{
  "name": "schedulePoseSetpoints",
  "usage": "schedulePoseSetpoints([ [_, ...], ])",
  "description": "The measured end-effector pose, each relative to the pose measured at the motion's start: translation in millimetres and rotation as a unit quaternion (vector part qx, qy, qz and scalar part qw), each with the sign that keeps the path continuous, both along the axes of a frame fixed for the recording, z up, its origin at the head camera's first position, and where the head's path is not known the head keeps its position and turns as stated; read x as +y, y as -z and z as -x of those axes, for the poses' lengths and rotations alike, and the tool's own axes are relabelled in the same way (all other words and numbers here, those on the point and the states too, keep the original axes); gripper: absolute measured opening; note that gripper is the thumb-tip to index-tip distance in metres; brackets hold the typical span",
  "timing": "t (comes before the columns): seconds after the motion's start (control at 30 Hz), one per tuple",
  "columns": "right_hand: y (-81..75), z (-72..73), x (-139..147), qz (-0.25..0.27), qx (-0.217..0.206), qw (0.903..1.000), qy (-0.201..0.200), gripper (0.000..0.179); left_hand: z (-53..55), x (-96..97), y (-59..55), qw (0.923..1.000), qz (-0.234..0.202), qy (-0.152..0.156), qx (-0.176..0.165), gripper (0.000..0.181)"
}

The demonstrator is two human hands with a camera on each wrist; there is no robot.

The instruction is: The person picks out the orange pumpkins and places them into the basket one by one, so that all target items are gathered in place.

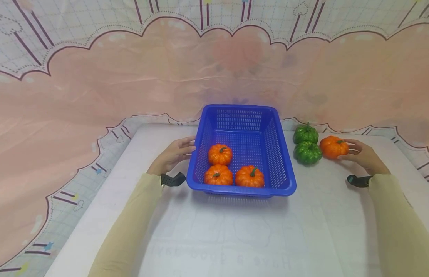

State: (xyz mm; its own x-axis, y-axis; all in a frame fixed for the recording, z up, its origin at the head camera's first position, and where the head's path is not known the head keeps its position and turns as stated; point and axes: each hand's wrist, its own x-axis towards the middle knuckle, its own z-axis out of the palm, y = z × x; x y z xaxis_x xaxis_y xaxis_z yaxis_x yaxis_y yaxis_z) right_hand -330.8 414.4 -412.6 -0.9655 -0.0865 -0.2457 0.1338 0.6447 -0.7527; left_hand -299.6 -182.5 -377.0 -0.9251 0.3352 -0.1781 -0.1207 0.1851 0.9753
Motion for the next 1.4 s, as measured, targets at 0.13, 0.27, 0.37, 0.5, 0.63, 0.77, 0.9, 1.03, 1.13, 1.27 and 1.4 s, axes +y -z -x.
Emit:
schedulePoseSetpoints([
  [0.13, -0.4, -0.6, 0.3, -0.003, 0.0, 1.0, -0.005, 0.098, -0.3, -0.1, 0.3, 1.0, 0.001, -0.001, 0.0, 0.059],
  [0.27, -1.5, -1.6, 0.6, -0.009, -0.004, 0.9999, -0.011, 0.098, -0.5, -0.2, 0.5, 1.0, -0.001, -0.001, 0.001, 0.058],
  [0.37, -2.4, -2.1, 0.6, -0.016, -0.005, 0.9998, -0.013, 0.098, -0.3, -0.2, 0.7, 1.0, -0.002, 0.0, 0.002, 0.058],
  [0.5, -2.2, -0.8, 1.3, -0.02, -0.007, 0.9997, -0.013, 0.099, 0.3, -0.2, 1.1, 1.0, -0.003, 0.0, -0.001, 0.058],
  [0.63, -1.8, 1.2, 2.1, -0.023, -0.004, 0.9996, -0.014, 0.099, 0.2, -0.1, 1.0, 1.0, -0.003, -0.001, -0.001, 0.059],
  [0.77, -2.1, 2.3, 2.4, -0.025, 0.0, 0.9995, -0.019, 0.098, 0.1, 0.0, 0.9, 1.0, -0.002, -0.001, 0.0, 0.059],
  [0.9, -3.1, 3.9, 2.1, -0.027, -0.003, 0.9994, -0.023, 0.101, 0.4, -0.2, 1.2, 1.0, -0.004, -0.001, 0.001, 0.058],
  [1.03, -4.6, 4.6, 1.6, -0.028, -0.007, 0.9992, -0.027, 0.102, 0.2, 0.0, 1.1, 1.0, -0.008, 0.0, 0.002, 0.058],
  [1.13, -5.0, 4.1, 1.5, -0.025, -0.006, 0.9992, -0.031, 0.1, -0.2, 0.2, 0.9, 1.0, -0.009, 0.001, 0.002, 0.058],
  [1.27, -4.6, 4.0, 1.4, -0.014, -0.007, 0.9993, -0.033, 0.097, 0.0, 0.0, 1.0, 1.0, -0.008, 0.001, 0.003, 0.058],
  [1.4, -3.2, 4.8, 1.8, -0.013, -0.008, 0.9994, -0.03, 0.096, 0.7, -0.5, 1.3, 0.9999, -0.009, 0.003, 0.006, 0.058],
])
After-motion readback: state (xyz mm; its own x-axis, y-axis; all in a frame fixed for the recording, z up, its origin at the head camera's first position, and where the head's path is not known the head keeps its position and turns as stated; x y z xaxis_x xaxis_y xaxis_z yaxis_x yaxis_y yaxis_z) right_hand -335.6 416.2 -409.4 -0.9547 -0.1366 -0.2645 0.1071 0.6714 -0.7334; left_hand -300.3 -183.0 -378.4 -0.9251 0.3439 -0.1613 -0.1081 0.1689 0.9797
